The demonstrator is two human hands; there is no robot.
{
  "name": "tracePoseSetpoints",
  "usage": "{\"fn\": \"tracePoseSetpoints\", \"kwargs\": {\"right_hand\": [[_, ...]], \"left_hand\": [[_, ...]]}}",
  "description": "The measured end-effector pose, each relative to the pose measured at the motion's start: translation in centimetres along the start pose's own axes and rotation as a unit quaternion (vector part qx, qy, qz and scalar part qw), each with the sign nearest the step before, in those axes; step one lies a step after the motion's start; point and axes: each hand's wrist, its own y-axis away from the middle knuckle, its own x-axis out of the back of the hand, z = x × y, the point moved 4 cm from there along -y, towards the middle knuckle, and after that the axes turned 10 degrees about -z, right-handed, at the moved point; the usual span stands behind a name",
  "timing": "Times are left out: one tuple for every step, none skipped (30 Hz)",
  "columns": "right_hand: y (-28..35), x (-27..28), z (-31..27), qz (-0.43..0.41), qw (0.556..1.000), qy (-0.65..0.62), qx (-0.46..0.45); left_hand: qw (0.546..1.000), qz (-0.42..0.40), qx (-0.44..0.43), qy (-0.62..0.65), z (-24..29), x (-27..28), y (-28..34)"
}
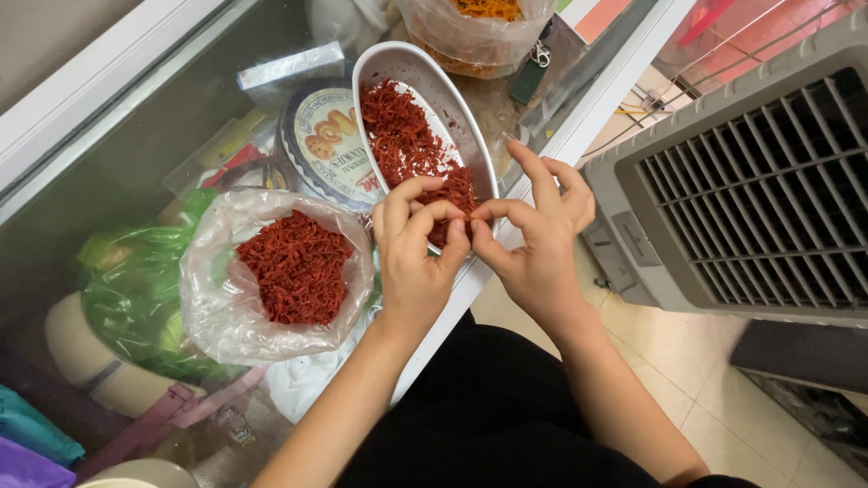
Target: The recorder is sorting pieces of dried shredded meat from a container into a small plastic bag.
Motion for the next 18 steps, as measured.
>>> {"fn": "tracePoseSetpoints", "kwargs": {"right_hand": [[0.0,-0.1,0.3,-0.001,1.0,0.0,0.0],[0.0,-0.2,0.6,-0.002,1.0,-0.018,-0.011],[0.0,-0.3,1.0,-0.004,0.999,-0.037,-0.021],[0.0,-0.4,1.4,-0.004,0.999,-0.037,-0.02],[0.0,-0.4,1.9,-0.003,0.998,-0.056,-0.033],[0.1,-0.4,2.4,-0.001,0.996,-0.075,-0.046],[0.0,-0.4,2.5,-0.001,0.996,-0.074,-0.046],[0.0,-0.4,2.7,-0.001,0.994,-0.093,-0.058],[0.0,-0.3,2.9,-0.001,0.991,-0.111,-0.069],[0.0,-0.3,2.9,-0.001,0.992,-0.11,-0.069],[-0.1,-0.4,2.8,-0.004,0.992,-0.108,-0.071],[-0.1,-0.4,2.7,-0.007,0.992,-0.107,-0.073],[-0.1,-0.5,2.6,-0.007,0.991,-0.107,-0.073],[-0.2,-0.5,2.4,-0.009,0.993,-0.097,-0.07],[-0.2,-0.5,2.1,-0.012,0.994,-0.087,-0.067],[-0.1,-0.6,2.1,-0.012,0.994,-0.088,-0.067],[-0.1,-0.7,2.1,-0.012,0.994,-0.087,-0.065],[0.0,-0.8,2.1,-0.011,0.994,-0.087,-0.063]], "left_hand": [[1.0,0.0,0.001,0.001,-0.1,-0.1,0.0],[1.0,0.007,0.004,-0.002,-0.2,-0.1,0.1],[1.0,0.015,0.006,-0.005,-0.4,-0.1,0.1],[1.0,0.016,0.007,-0.006,-0.5,-0.1,0.1],[1.0,0.021,0.011,-0.001,-0.6,-0.1,0.1],[1.0,0.026,0.015,0.005,-0.7,-0.1,0.2],[1.0,0.025,0.015,0.006,-0.6,0.0,0.1],[0.999,0.025,0.02,0.006,-0.6,0.0,0.1],[0.999,0.024,0.025,0.006,-0.5,0.0,0.0],[0.999,0.024,0.024,0.008,-0.3,0.0,-0.1],[0.999,0.028,0.02,0.002,-0.2,0.0,-0.1],[0.999,0.031,0.016,-0.003,0.0,0.1,-0.2],[0.999,0.032,0.016,-0.004,0.0,0.1,-0.1],[0.999,0.032,0.017,-0.004,0.0,0.1,-0.1],[0.999,0.032,0.018,-0.004,0.0,0.1,-0.1],[0.999,0.033,0.018,-0.005,0.0,0.1,-0.1],[0.999,0.034,0.016,-0.004,0.0,0.1,-0.1],[0.999,0.035,0.015,-0.004,0.0,0.1,-0.1]]}}
